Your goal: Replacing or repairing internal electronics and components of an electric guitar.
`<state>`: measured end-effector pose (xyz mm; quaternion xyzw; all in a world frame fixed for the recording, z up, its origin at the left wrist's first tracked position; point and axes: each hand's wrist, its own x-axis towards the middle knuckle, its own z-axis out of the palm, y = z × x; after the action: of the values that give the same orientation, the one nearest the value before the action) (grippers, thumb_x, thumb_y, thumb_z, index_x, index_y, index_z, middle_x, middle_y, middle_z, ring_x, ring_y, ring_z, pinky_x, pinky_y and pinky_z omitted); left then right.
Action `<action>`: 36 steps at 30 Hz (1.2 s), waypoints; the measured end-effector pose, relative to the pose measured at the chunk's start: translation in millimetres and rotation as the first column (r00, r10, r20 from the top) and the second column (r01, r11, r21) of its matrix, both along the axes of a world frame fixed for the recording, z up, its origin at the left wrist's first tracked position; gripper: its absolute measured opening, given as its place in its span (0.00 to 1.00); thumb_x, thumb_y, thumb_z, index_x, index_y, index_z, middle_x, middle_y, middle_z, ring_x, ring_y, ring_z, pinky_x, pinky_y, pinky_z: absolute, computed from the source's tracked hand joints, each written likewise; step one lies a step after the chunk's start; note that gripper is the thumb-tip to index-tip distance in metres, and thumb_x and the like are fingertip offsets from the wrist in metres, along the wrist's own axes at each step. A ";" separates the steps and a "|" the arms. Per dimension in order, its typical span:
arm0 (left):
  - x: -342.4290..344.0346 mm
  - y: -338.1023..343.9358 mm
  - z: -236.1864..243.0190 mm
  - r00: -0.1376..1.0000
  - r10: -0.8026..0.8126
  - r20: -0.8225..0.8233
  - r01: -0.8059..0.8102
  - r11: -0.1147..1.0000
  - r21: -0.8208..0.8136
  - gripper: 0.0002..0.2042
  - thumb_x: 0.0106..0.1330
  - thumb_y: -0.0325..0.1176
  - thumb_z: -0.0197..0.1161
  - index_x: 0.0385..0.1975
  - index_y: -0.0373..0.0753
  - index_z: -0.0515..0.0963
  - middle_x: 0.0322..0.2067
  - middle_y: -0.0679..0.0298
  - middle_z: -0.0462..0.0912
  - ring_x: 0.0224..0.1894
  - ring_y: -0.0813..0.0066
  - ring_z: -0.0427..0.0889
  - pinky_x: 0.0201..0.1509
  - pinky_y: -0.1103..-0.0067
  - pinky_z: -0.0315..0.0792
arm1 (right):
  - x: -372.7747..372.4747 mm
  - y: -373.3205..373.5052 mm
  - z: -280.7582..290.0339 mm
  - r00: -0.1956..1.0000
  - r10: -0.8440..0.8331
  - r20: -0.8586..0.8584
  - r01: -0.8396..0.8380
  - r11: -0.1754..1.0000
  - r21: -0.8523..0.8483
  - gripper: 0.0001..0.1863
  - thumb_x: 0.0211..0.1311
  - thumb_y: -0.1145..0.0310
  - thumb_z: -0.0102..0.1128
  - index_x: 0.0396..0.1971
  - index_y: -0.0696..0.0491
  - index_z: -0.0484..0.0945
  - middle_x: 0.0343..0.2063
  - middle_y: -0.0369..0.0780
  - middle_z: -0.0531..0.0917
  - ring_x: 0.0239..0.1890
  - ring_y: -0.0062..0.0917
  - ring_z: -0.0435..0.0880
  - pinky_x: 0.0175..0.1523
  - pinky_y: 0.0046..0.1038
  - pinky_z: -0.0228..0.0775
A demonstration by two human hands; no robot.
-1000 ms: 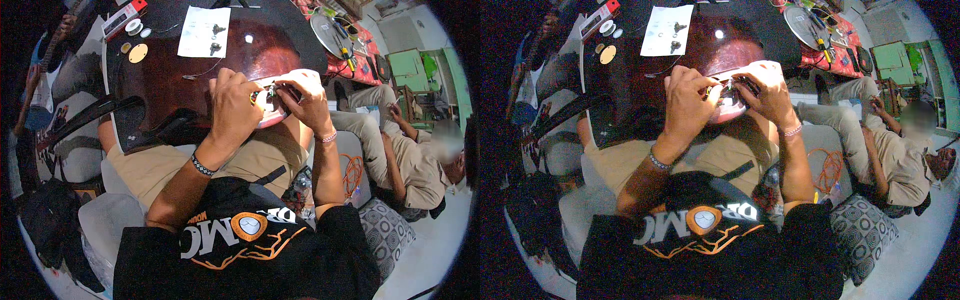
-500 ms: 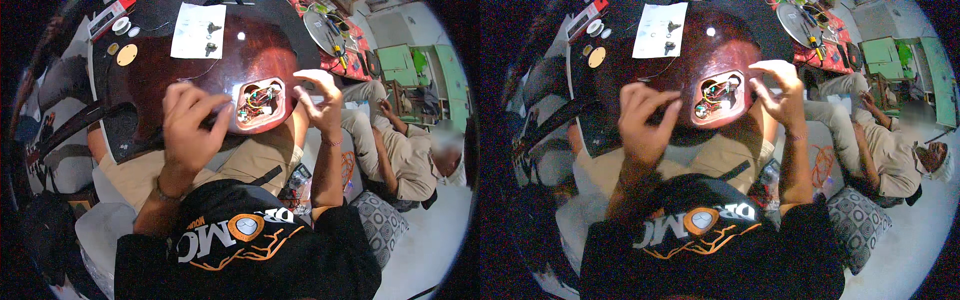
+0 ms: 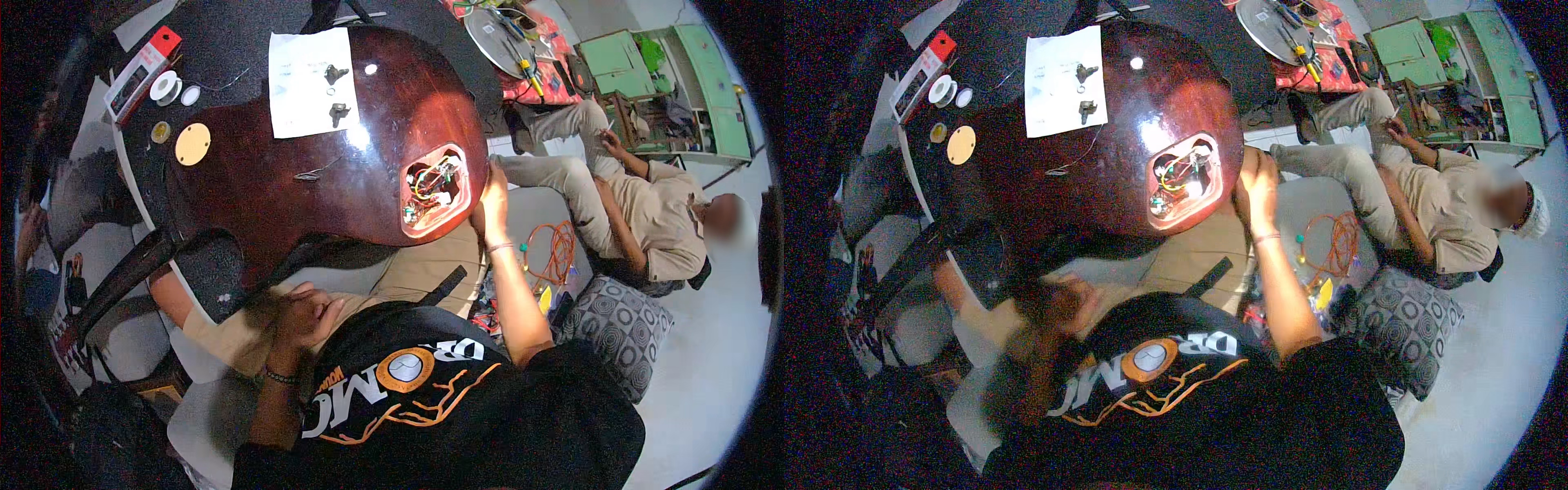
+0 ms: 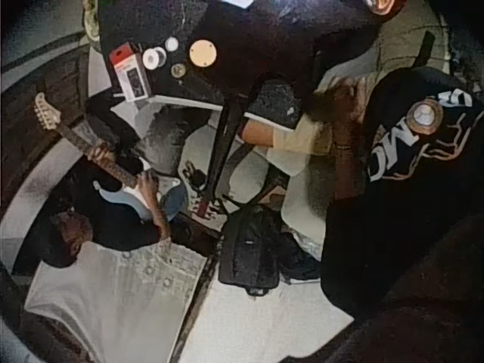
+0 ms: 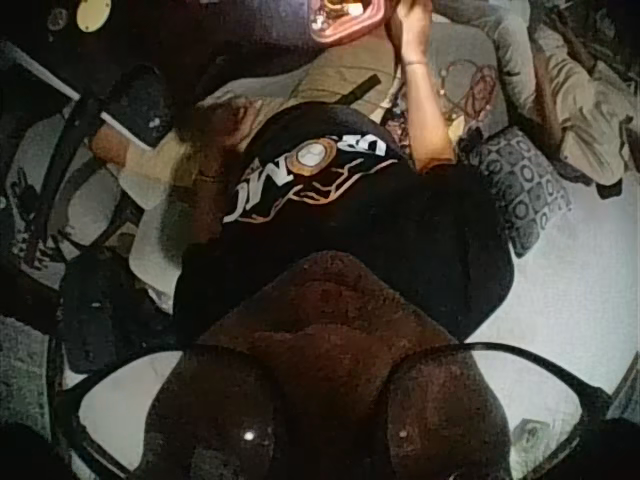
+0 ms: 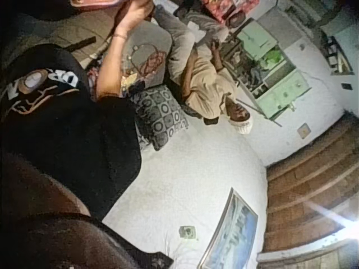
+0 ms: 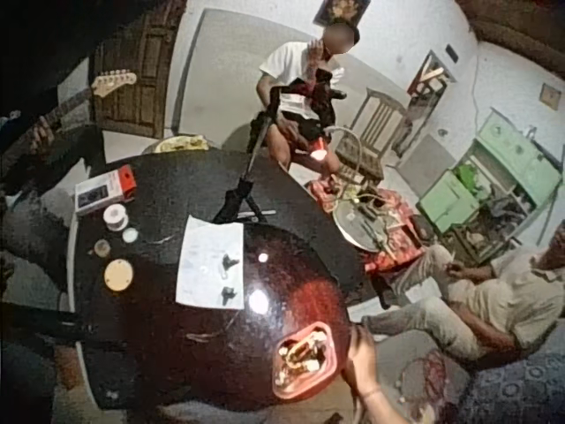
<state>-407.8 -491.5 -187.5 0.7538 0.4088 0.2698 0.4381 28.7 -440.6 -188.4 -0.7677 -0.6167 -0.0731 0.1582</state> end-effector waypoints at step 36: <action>37.2 50.1 -17.0 0.835 -0.533 -0.135 0.137 0.441 -0.887 0.18 0.75 0.46 0.62 0.48 0.35 0.84 0.41 0.52 0.87 0.43 0.56 0.86 0.48 0.65 0.78 | 73.4 -48.8 -43.2 0.926 -0.189 -0.328 0.157 0.980 -0.120 0.29 0.65 0.61 0.67 0.63 0.58 0.74 0.63 0.53 0.76 0.66 0.50 0.75 0.69 0.41 0.68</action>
<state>-370.6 -441.4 -204.4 0.5450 0.4042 -0.2189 0.7012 102.1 -489.3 -231.6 -0.8267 -0.5129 0.0741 0.2191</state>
